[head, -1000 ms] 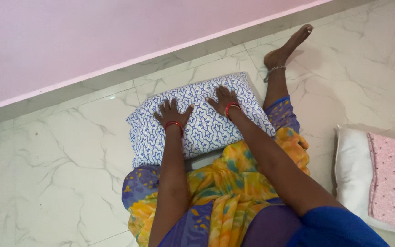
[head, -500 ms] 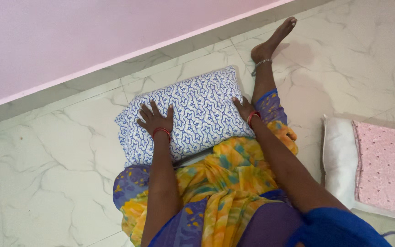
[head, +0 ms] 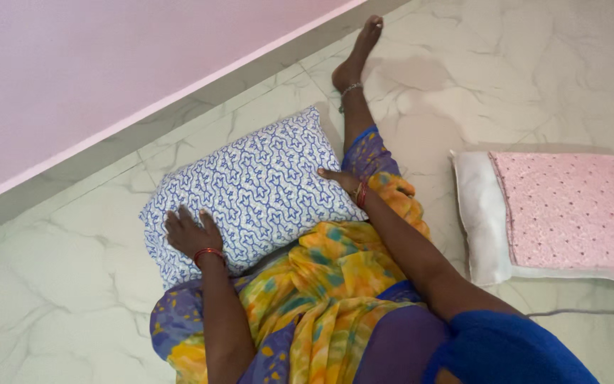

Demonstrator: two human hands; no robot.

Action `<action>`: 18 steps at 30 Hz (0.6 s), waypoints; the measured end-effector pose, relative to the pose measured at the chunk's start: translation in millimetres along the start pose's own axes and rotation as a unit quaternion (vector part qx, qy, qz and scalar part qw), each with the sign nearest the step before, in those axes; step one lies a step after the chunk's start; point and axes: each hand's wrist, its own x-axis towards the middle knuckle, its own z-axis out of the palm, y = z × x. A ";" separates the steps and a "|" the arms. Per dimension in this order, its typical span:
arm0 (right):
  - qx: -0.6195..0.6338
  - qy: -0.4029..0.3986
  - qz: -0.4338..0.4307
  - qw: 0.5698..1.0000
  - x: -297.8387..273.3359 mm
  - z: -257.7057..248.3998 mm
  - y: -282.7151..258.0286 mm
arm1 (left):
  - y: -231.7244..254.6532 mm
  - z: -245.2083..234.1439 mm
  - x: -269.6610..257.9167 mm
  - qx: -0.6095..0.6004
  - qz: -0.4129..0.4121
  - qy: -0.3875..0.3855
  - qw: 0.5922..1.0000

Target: The person sits on the floor and puts pillowcases on several pillows. They insert the pillows into the cases, adjust the fabric, and smooth the surface of each pillow.

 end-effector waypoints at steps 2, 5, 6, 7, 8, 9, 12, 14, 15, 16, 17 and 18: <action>-0.012 0.036 -0.037 0.999 -11.6 -3.3 12.1 | -18.1 7.2 -2.3 -0.031 0.001 0.090 0.995; 0.045 0.038 -0.112 0.992 -40.2 -16.1 21.5 | -37.6 17.6 -4.5 -0.055 -0.007 0.204 0.977; 0.064 0.038 -0.147 0.986 -49.3 -21.5 15.2 | -44.0 18.1 -5.3 -0.068 -0.015 0.217 0.974; 0.083 0.038 -0.183 0.979 -61.3 -27.5 3.6 | -48.9 18.8 -6.3 -0.081 -0.024 0.230 0.969; 0.102 0.038 -0.217 0.970 -75.6 -27.5 -8.5 | -52.5 19.2 -7.2 -0.080 -0.030 0.238 0.968; 0.104 0.055 -0.215 0.969 -97.5 -30.8 -27.6 | -55.0 19.9 -4.9 -0.078 -0.036 0.245 0.966; 0.143 0.066 -0.358 0.920 -183.0 -36.2 -87.5 | -59.2 18.5 2.5 -0.139 -0.162 0.219 0.952; 0.102 0.075 -0.531 0.838 -227.6 -41.3 -113.2 | -59.5 17.6 8.7 -0.244 -0.284 0.203 0.905; 0.127 -0.027 -0.564 0.816 -250.2 -55.4 -125.8 | -58.7 18.0 13.5 -0.317 -0.342 0.203 0.861; 0.166 -0.030 -0.577 0.799 -268.3 -69.5 -129.3 | -59.2 15.8 14.8 -0.383 -0.400 0.200 0.808; 0.183 0.058 -0.645 0.739 -285.7 -91.2 -136.5 | -59.6 13.2 15.1 -0.404 -0.396 0.195 0.801; 0.204 0.181 -0.668 0.692 -295.8 -114.1 -138.9 | -59.6 10.6 13.7 -0.423 -0.392 0.189 0.795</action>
